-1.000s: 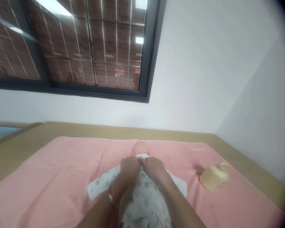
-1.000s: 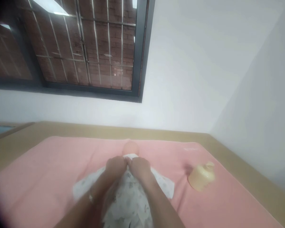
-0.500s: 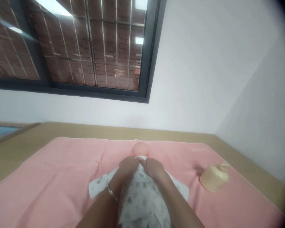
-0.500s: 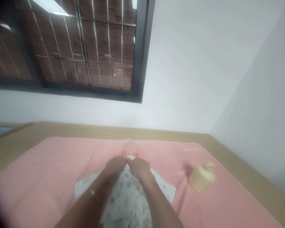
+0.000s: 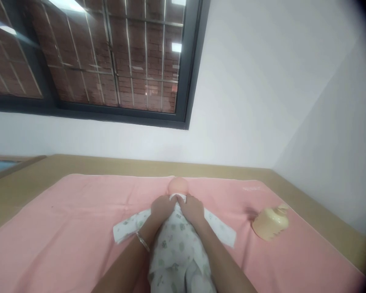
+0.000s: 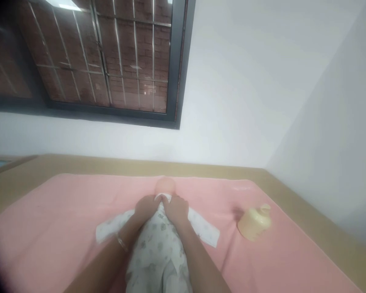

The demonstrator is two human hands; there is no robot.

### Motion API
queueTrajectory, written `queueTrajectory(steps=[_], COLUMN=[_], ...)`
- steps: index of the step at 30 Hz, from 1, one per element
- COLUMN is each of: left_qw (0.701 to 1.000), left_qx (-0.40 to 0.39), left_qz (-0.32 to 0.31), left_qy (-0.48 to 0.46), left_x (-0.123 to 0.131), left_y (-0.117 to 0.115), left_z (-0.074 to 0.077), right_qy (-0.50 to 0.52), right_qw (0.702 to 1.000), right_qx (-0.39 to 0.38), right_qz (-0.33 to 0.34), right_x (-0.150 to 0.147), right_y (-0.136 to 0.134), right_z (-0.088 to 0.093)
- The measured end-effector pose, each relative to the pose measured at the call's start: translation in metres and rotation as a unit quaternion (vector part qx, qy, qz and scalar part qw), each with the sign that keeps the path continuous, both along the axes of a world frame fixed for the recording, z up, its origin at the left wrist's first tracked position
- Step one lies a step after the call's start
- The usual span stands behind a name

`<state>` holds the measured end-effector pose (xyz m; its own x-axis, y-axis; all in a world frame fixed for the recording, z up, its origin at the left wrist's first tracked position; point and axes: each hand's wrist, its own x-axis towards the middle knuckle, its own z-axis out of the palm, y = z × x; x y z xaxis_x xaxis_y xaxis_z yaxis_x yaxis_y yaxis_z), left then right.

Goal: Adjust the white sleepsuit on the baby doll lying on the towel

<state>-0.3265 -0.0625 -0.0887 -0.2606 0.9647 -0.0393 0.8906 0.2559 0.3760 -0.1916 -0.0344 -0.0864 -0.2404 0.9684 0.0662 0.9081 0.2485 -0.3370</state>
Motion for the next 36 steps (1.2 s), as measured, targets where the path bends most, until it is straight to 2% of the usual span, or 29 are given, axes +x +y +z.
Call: queueTrajectory(steps=[7, 18, 29, 36], left_qw=[0.999, 0.999, 1.000, 0.999], left_qx=[0.030, 0.009, 0.013, 0.025], left_qz=[0.018, 0.024, 0.011, 0.015], left_qy=[-0.019, -0.030, 0.001, -0.013], left_x=[-0.003, -0.004, -0.003, -0.003], left_y=[0.009, 0.015, 0.016, 0.012], left_z=[-0.007, -0.008, -0.010, -0.005], right_qy=[0.025, 0.080, 0.063, 0.072], right_qw=[1.000, 0.997, 0.998, 0.997], right_qx=[-0.015, 0.018, 0.003, 0.017], right_qz=[0.006, -0.001, 0.003, 0.004], right_x=[0.000, 0.004, 0.006, 0.005], right_y=[0.009, 0.016, 0.015, 0.013], right_z=[-0.005, -0.017, -0.013, -0.013])
